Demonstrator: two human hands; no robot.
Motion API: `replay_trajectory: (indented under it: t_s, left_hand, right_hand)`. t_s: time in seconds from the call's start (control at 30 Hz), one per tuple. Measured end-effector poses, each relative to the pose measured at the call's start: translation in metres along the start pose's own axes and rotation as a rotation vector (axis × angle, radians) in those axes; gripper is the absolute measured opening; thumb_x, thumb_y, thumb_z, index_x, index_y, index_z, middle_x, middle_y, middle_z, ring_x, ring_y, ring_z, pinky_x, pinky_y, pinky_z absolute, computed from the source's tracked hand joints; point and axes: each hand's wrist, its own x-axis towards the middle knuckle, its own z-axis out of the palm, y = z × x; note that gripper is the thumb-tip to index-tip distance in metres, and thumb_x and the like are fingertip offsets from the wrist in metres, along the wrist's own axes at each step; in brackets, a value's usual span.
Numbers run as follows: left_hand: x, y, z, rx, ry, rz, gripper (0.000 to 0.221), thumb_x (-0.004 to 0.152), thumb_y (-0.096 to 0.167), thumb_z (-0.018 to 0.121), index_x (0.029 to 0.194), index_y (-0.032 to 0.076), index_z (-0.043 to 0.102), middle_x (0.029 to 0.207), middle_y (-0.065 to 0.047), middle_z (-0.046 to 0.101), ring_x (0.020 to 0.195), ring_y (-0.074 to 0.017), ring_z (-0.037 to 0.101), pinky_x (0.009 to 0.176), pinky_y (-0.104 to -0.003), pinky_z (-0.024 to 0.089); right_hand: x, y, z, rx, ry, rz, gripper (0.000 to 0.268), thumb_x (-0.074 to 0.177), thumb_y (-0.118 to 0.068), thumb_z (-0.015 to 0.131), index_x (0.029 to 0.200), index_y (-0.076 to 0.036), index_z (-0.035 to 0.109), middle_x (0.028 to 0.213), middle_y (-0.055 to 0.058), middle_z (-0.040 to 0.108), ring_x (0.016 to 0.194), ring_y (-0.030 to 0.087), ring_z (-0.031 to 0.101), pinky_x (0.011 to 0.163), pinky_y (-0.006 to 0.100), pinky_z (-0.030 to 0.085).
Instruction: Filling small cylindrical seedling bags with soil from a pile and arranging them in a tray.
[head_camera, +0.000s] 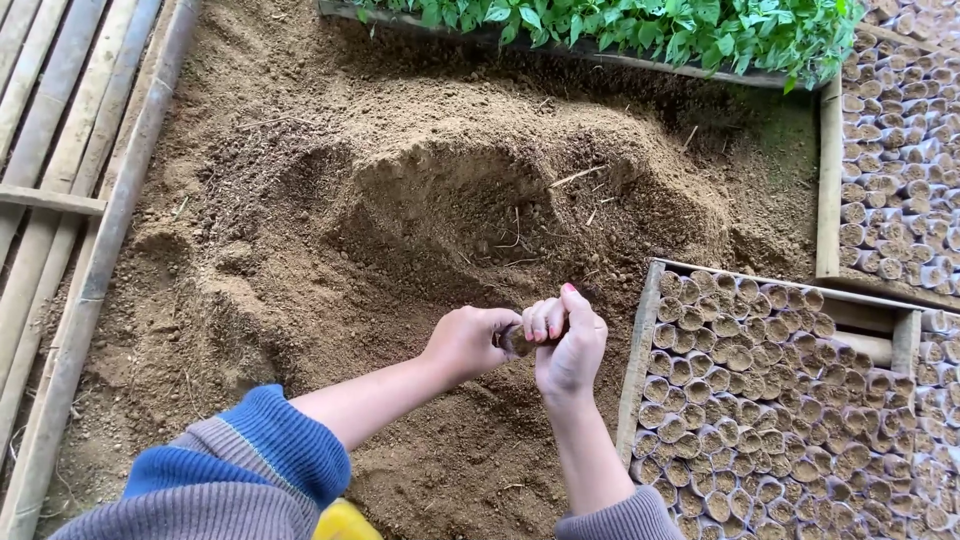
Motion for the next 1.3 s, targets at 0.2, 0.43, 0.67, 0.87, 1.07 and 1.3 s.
replay_trajectory:
  t_s: [0.2, 0.43, 0.67, 0.87, 1.07, 1.3]
  left_hand:
    - [0.000, 0.007, -0.014, -0.135, 0.005, -0.061, 0.043, 0.065, 0.025, 0.088, 0.106, 0.027, 0.074, 0.084, -0.003, 0.078, 0.084, -0.0344, 0.073, 0.073, -0.047, 0.057]
    - [0.002, 0.009, -0.013, -0.186, 0.011, -0.080, 0.039, 0.075, 0.031, 0.076, 0.113, 0.034, 0.070, 0.084, -0.002, 0.078, 0.084, -0.0355, 0.072, 0.073, -0.050, 0.056]
    - [0.001, 0.011, -0.019, -0.212, -0.051, -0.133, 0.035, 0.079, 0.030, 0.073, 0.114, 0.029, 0.066, 0.083, 0.004, 0.078, 0.077, -0.0292, 0.073, 0.071, -0.044, 0.056]
    - [0.001, -0.010, -0.004, -0.271, -0.083, -0.144, 0.034, 0.076, 0.025, 0.078, 0.109, 0.028, 0.070, 0.082, 0.003, 0.078, 0.070, -0.0204, 0.072, 0.067, -0.036, 0.055]
    - [0.004, -0.022, 0.015, -0.556, -0.099, -0.162, 0.030, 0.081, 0.011, 0.073, 0.110, 0.020, 0.071, 0.077, 0.005, 0.073, 0.056, -0.0043, 0.052, 0.056, -0.020, 0.044]
    - [-0.001, -0.006, 0.005, -0.796, -0.179, -0.218, 0.045, 0.077, 0.012, 0.082, 0.120, 0.010, 0.071, 0.085, -0.002, 0.075, 0.052, -0.0005, 0.050, 0.048, -0.016, 0.040]
  right_hand:
    - [0.002, -0.014, -0.032, -0.656, -0.071, 0.068, 0.008, 0.088, -0.008, 0.073, 0.091, -0.002, 0.068, 0.079, 0.011, 0.063, 0.075, 0.018, 0.060, 0.068, 0.032, 0.052]
    - [0.001, 0.005, -0.043, -0.830, -0.082, 0.239, 0.029, 0.076, -0.001, 0.077, 0.102, -0.001, 0.064, 0.088, 0.008, 0.057, 0.083, 0.016, 0.062, 0.072, 0.029, 0.057]
    - [0.013, 0.002, -0.036, -1.056, -0.043, 0.221, 0.010, 0.066, -0.003, 0.072, 0.075, -0.008, 0.072, 0.065, 0.006, 0.067, 0.058, 0.012, 0.065, 0.055, 0.026, 0.053]
    - [0.025, -0.012, -0.045, -1.001, -0.269, 0.317, 0.018, 0.075, -0.002, 0.074, 0.092, -0.001, 0.067, 0.075, 0.012, 0.065, 0.049, 0.016, 0.061, 0.042, 0.026, 0.051]
    - [0.037, 0.043, -0.115, -0.887, -0.163, 0.474, 0.022, 0.093, -0.017, 0.068, 0.108, -0.001, 0.068, 0.095, 0.008, 0.064, 0.079, 0.015, 0.066, 0.059, 0.022, 0.057]
    - [0.002, 0.126, -0.177, -1.695, -0.510, 0.081, 0.031, 0.080, -0.011, 0.075, 0.109, -0.003, 0.067, 0.104, 0.017, 0.060, 0.101, 0.040, 0.065, 0.088, 0.050, 0.060]
